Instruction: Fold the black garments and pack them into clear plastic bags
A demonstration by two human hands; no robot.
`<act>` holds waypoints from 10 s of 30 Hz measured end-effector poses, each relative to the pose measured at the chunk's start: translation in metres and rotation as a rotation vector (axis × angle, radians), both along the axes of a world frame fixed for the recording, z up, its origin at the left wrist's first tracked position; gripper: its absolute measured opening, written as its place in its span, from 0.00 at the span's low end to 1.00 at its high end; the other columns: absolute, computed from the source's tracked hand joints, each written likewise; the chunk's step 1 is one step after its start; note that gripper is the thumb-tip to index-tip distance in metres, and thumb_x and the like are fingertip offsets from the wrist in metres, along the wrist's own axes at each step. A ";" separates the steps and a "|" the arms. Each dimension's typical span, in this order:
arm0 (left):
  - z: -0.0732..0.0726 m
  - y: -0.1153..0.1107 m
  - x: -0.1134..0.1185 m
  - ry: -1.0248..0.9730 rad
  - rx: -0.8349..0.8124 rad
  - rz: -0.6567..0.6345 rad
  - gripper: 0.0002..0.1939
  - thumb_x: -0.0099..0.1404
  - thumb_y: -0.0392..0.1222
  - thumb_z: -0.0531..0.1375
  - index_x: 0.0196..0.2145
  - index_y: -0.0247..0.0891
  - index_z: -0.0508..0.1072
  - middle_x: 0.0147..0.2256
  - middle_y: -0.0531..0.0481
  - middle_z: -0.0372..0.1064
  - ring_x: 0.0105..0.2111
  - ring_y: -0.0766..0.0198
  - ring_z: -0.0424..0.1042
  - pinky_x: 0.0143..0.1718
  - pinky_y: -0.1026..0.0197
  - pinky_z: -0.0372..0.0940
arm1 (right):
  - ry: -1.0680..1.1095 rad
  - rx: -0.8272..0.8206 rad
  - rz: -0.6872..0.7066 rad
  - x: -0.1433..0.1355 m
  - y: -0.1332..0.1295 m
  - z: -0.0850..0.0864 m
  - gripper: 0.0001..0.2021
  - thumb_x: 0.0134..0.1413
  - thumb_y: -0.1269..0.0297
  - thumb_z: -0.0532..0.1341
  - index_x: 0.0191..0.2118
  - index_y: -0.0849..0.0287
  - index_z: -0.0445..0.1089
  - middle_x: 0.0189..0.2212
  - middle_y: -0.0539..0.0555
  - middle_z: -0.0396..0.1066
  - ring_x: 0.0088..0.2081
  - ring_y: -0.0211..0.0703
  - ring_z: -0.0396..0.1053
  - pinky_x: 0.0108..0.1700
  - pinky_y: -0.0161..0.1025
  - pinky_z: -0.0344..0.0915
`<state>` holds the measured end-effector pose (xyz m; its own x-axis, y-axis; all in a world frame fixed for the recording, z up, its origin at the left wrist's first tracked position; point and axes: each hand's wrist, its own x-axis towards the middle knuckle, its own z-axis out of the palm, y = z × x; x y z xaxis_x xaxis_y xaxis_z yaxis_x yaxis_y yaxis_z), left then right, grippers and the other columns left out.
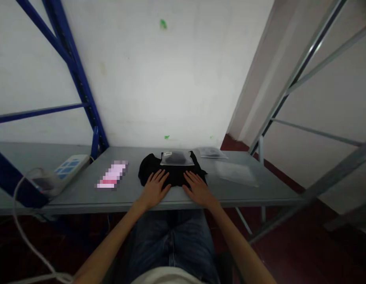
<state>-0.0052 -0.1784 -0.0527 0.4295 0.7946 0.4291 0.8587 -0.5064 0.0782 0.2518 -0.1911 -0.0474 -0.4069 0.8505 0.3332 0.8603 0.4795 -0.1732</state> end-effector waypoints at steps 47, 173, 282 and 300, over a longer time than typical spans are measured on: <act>-0.001 0.003 0.000 -0.040 0.012 -0.019 0.29 0.76 0.55 0.50 0.68 0.40 0.66 0.68 0.41 0.61 0.70 0.48 0.56 0.70 0.37 0.53 | -0.124 0.342 -0.208 0.069 0.125 0.113 0.25 0.69 0.74 0.49 0.67 0.59 0.64 0.65 0.60 0.67 0.66 0.53 0.60 0.69 0.49 0.49; 0.059 0.062 -0.085 -0.111 -0.165 -0.093 0.20 0.61 0.34 0.51 0.49 0.45 0.71 0.47 0.49 0.79 0.50 0.54 0.77 0.72 0.40 0.44 | 0.156 -0.136 0.116 0.098 -0.021 0.033 0.14 0.66 0.68 0.59 0.53 0.52 0.74 0.51 0.57 0.75 0.53 0.49 0.74 0.58 0.48 0.70; 0.117 0.097 -0.070 -0.739 -0.407 0.023 0.21 0.60 0.58 0.63 0.41 0.42 0.63 0.26 0.55 0.73 0.27 0.58 0.78 0.33 0.55 0.72 | 0.236 -0.033 -0.001 -0.131 0.071 0.009 0.55 0.59 0.25 0.51 0.73 0.73 0.51 0.72 0.70 0.53 0.74 0.59 0.48 0.74 0.57 0.41; 0.068 0.057 0.044 -0.849 -0.037 -0.047 0.14 0.75 0.50 0.49 0.49 0.40 0.67 0.41 0.46 0.73 0.40 0.59 0.74 0.43 0.57 0.69 | 0.228 0.130 -0.174 -0.008 0.019 0.024 0.35 0.73 0.50 0.50 0.75 0.68 0.49 0.71 0.67 0.56 0.73 0.56 0.52 0.72 0.56 0.50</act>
<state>0.0390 -0.1214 0.0155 0.0061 0.8040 0.5946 0.4793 -0.5242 0.7039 0.2438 -0.1717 -0.0229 -0.1611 0.8449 0.5100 0.8775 0.3592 -0.3179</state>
